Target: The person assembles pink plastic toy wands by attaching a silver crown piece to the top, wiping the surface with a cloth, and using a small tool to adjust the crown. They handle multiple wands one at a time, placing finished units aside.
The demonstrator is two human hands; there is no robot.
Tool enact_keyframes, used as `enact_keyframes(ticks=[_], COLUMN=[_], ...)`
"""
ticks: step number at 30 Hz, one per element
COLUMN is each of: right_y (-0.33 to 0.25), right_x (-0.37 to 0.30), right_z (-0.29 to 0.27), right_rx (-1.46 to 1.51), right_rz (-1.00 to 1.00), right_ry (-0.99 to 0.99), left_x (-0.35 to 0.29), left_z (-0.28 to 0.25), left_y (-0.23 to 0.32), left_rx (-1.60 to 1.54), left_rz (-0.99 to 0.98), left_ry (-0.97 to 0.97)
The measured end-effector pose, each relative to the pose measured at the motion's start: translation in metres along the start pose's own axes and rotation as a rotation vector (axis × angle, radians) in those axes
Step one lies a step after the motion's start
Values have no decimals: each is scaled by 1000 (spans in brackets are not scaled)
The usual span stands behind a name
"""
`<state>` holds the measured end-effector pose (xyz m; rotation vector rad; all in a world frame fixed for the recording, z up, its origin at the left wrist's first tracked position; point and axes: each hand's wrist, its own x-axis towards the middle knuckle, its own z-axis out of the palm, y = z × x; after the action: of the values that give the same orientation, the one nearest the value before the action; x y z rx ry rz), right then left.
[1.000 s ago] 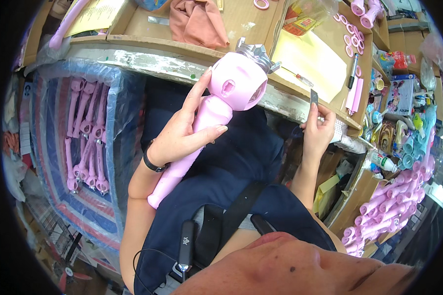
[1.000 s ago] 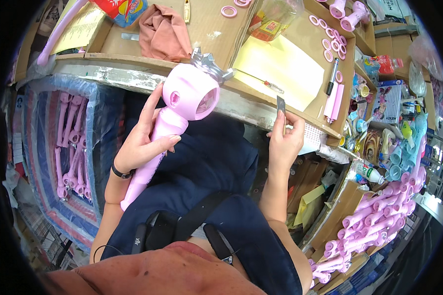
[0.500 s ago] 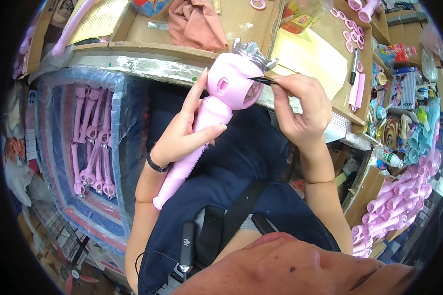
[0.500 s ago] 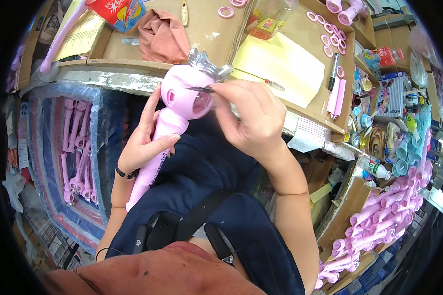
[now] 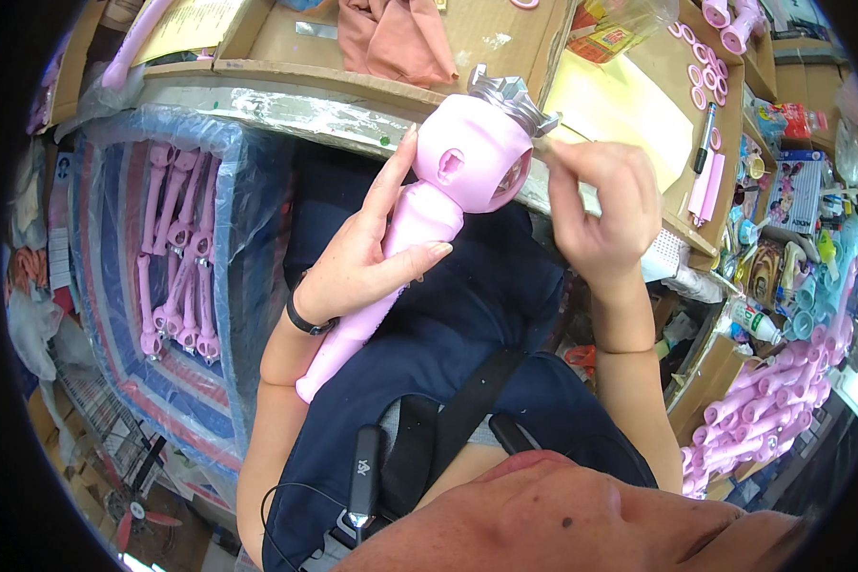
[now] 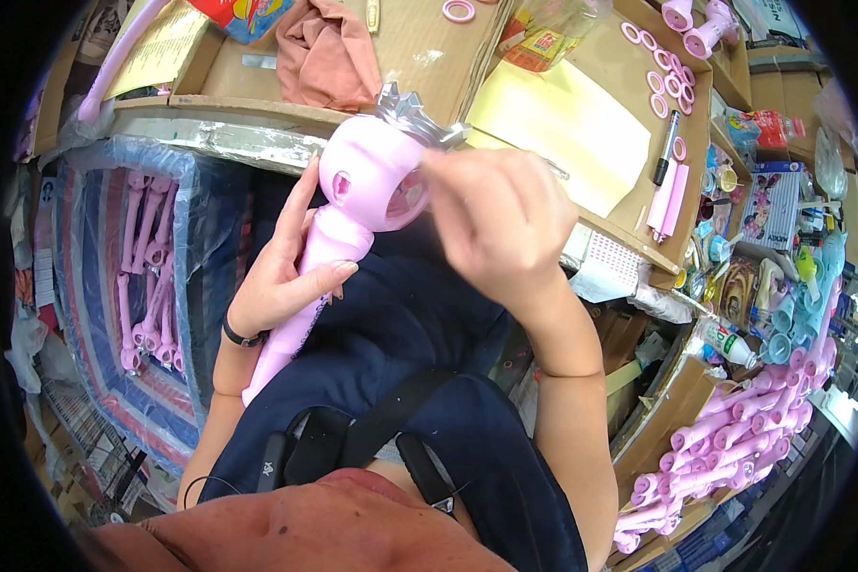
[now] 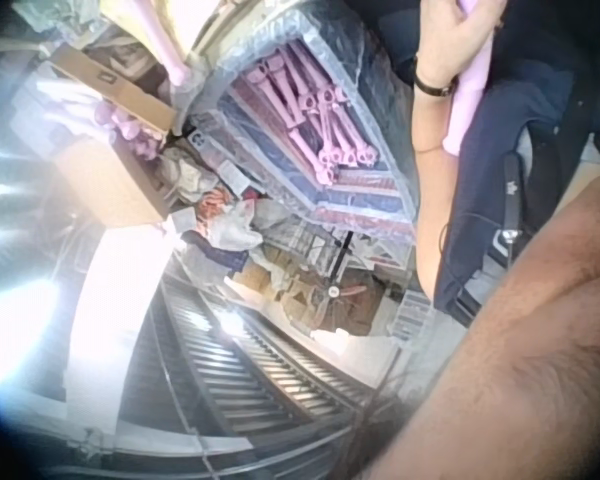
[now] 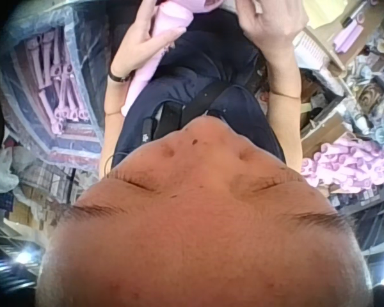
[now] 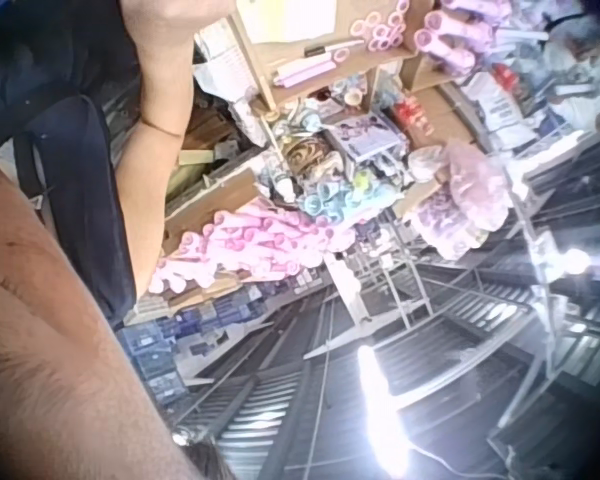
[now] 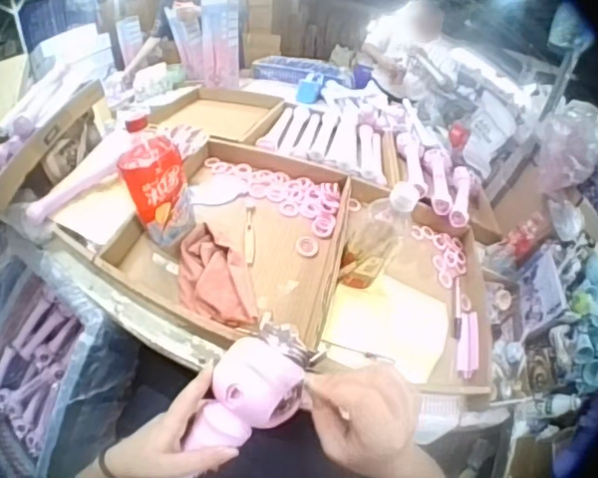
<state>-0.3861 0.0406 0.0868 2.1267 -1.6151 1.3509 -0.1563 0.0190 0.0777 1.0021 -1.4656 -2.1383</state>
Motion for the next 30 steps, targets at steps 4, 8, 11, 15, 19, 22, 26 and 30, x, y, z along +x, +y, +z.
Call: enact_keyframes(ticks=[4, 8, 11, 15, 19, 22, 26, 30], right_y=[1, 1, 1, 2, 4, 4, 5, 3], right_x=[1, 2, 5, 6, 6, 4, 3, 3], right_z=[-1, -2, -5, -7, -7, -5, -6, -7], right_rx=[11, 127, 21, 145, 5, 162, 7, -29], right_rz=[-64, -234, -67, -102, -56, -167, -63, -5], right_ry=[-82, -116, -76, -144, -34, -199, -97, -131], left_x=[2, 2, 2, 3, 3, 3, 4, 4], left_z=[0, 1, 1, -1, 0, 1, 0, 1], left_y=[-4, -8, -9, -11, -13, -13, -13, -13], left_rx=[99, 125, 152, 201, 226, 234, 267, 267], left_rz=[89, 114, 125, 151, 145, 144, 158, 147], left_ry=[21, 30, 27, 40, 46, 41, 37, 43])
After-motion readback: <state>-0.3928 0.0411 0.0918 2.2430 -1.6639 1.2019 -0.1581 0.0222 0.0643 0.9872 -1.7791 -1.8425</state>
